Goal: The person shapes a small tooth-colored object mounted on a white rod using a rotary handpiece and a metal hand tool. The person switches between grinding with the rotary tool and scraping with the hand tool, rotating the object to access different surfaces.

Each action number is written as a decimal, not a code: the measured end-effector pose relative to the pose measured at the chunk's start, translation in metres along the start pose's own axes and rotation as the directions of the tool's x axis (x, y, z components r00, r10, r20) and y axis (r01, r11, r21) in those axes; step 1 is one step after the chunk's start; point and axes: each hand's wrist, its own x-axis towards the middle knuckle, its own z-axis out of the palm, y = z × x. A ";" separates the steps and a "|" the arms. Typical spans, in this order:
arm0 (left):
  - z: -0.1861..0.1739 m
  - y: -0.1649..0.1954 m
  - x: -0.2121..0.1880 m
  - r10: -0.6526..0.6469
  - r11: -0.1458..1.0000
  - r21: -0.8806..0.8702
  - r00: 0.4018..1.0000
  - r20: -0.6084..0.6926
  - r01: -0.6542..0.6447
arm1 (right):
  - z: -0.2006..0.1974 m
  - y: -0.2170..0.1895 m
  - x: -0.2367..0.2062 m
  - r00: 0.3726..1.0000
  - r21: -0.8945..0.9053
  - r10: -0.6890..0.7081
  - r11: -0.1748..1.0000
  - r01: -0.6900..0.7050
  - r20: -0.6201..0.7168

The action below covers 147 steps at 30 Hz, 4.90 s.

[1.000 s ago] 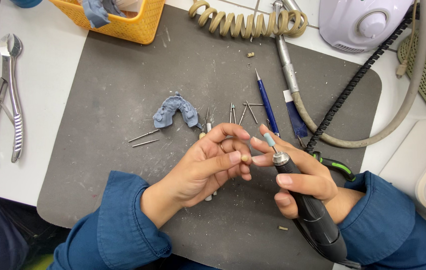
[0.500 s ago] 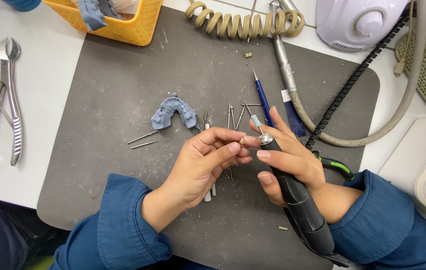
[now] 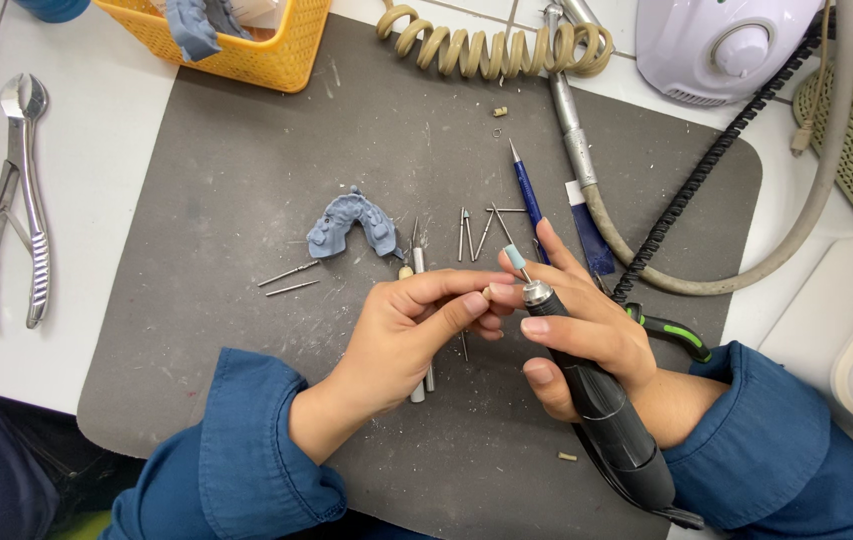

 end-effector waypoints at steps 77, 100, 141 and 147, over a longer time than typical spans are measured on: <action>0.009 0.004 -0.015 0.417 0.781 0.530 0.908 -0.046 -0.331 | -0.004 0.005 -0.010 0.993 0.179 -0.096 0.980 0.084 0.061; 0.009 0.001 -0.015 0.334 0.893 0.335 0.941 -0.047 -0.300 | -0.003 0.005 -0.013 0.995 0.197 -0.087 0.977 0.077 0.042; 0.006 0.008 -0.016 0.414 0.785 0.498 0.910 0.022 -0.369 | 0.000 0.005 -0.017 0.997 0.170 -0.072 0.983 0.070 0.002; 0.006 0.010 -0.017 0.418 0.777 0.504 0.908 0.033 -0.376 | -0.001 0.005 -0.015 0.989 0.127 -0.147 0.981 0.143 0.024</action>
